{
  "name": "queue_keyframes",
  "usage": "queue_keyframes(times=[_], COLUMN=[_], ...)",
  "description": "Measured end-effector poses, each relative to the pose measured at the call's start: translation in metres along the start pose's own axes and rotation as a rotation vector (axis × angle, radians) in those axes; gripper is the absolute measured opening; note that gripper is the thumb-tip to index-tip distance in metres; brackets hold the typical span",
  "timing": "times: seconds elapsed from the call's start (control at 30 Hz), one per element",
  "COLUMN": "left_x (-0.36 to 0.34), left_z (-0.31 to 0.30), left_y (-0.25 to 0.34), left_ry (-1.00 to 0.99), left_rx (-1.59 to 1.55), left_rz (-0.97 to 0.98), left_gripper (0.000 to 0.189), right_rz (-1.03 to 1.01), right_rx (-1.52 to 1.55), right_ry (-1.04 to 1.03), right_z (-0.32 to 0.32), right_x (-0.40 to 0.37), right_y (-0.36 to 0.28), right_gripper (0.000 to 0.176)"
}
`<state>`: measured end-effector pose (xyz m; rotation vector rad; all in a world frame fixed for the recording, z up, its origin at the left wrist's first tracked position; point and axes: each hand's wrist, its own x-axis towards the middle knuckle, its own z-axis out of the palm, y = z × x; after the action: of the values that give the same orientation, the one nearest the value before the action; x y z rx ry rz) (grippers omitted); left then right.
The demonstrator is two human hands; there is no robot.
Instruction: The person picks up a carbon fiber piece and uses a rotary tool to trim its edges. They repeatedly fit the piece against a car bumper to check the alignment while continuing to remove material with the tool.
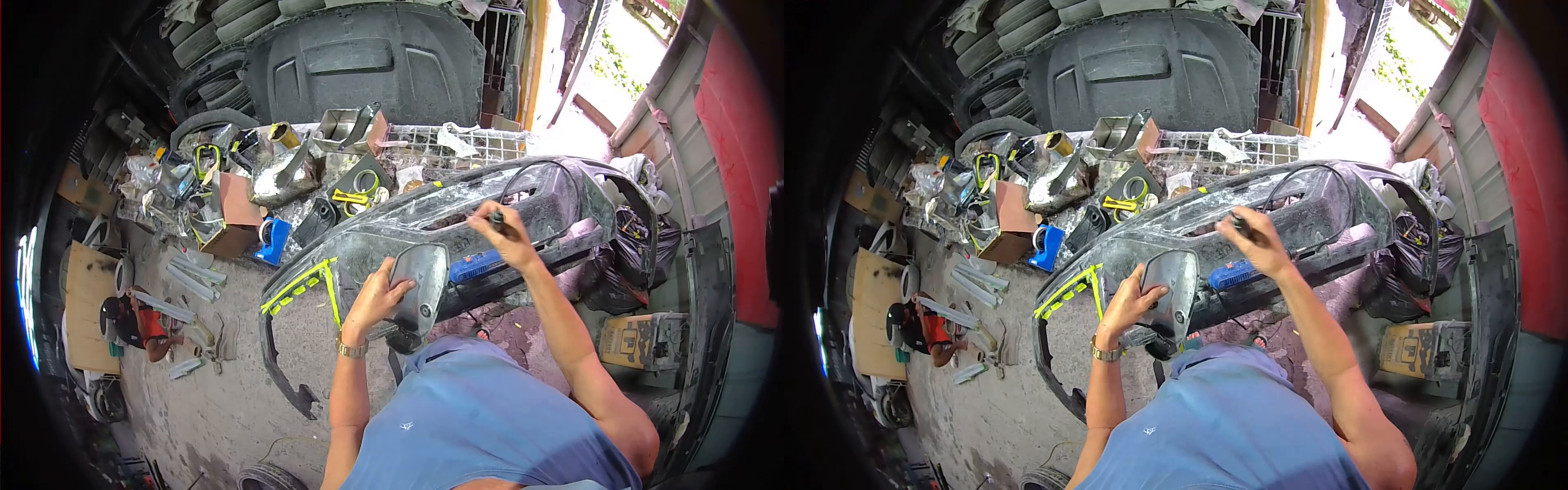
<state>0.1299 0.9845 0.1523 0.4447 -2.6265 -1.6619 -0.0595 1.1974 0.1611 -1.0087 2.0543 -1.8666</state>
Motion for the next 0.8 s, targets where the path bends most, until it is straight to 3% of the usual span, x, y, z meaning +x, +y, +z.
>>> queue_keyframes(times=[0.03, 0.1, 0.13, 0.17, 0.23, 0.27, 0.3, 0.37, 0.43, 0.5, 0.57, 0.6, 0.63, 0.7, 0.77, 0.8], left_x=[0.004, 0.011, 0.012, 0.017, 0.026, 0.032, 0.039, 0.052, 0.064, 0.052, 0.031, 0.019, 0.001, -0.039, -0.037, -0.025], left_z=[-0.001, -0.001, -0.002, -0.004, -0.005, -0.005, -0.004, -0.004, -0.007, -0.009, -0.008, -0.001, 0.008, 0.045, 0.092, 0.112], left_y=[-0.008, -0.020, -0.019, -0.016, -0.006, -0.002, 0.003, 0.027, 0.046, 0.073, 0.101, 0.093, 0.078, -0.012, -0.021, -0.030], left_ry=[0.004, -0.040, -0.047, -0.123, -0.213, -0.281, -0.348, -0.435, -0.622, -0.518, 0.393, 0.515, 0.622, 0.390, 0.127, 0.132], left_rx=[0.001, 0.046, 0.043, 0.085, 0.121, 0.177, 0.233, 0.278, 0.412, 0.404, 0.863, 0.614, 0.364, -0.110, -0.617, -0.812], left_rz=[-0.001, 0.190, 0.190, 0.172, 0.158, 0.212, 0.269, 0.308, 0.150, 0.116, 0.824, 0.750, 0.666, 0.410, 0.029, 0.101], left_gripper=[0.037, 0.044, 0.044, 0.049, 0.054, 0.058, 0.063, 0.064, 0.070, 0.066, 0.058, 0.057, 0.056, 0.050, 0.061, 0.078], right_rz=[-0.050, 0.114, 0.212, 0.216, -0.150, 0.003, 0.099, 0.169, 0.201, 0.215, 0.265, 0.489, 0.484, 0.500, 0.469, 0.474], right_rx=[-0.084, -0.210, -0.216, -0.222, -0.117, -0.044, 0.010, -0.272, -0.134, 0.001, 0.292, 0.456, 0.456, 0.535, 0.615, 0.668], right_ry=[0.011, 0.026, -0.046, -0.040, -0.176, -0.356, -0.384, -0.543, -0.448, -0.351, -0.024, 0.025, 0.042, 0.028, 0.011, 0.024], right_z=[-0.013, -0.036, -0.046, -0.046, -0.036, -0.037, -0.029, -0.018, -0.017, -0.011, -0.005, -0.008, -0.010, -0.011, -0.004, 0.000], right_x=[-0.004, -0.017, -0.020, -0.024, -0.031, -0.036, -0.041, -0.039, -0.046, -0.050, -0.056, -0.056, -0.058, -0.059, -0.063, -0.065], right_y=[0.001, 0.007, 0.007, 0.008, 0.000, 0.000, -0.004, -0.019, -0.007, 0.014, 0.030, 0.014, 0.013, 0.012, 0.010, 0.011], right_gripper=[0.026, 0.029, 0.018, 0.018, 0.023, 0.041, 0.033, 0.021, 0.018, 0.020, 0.027, 0.022, 0.022, 0.018, 0.012, 0.012])
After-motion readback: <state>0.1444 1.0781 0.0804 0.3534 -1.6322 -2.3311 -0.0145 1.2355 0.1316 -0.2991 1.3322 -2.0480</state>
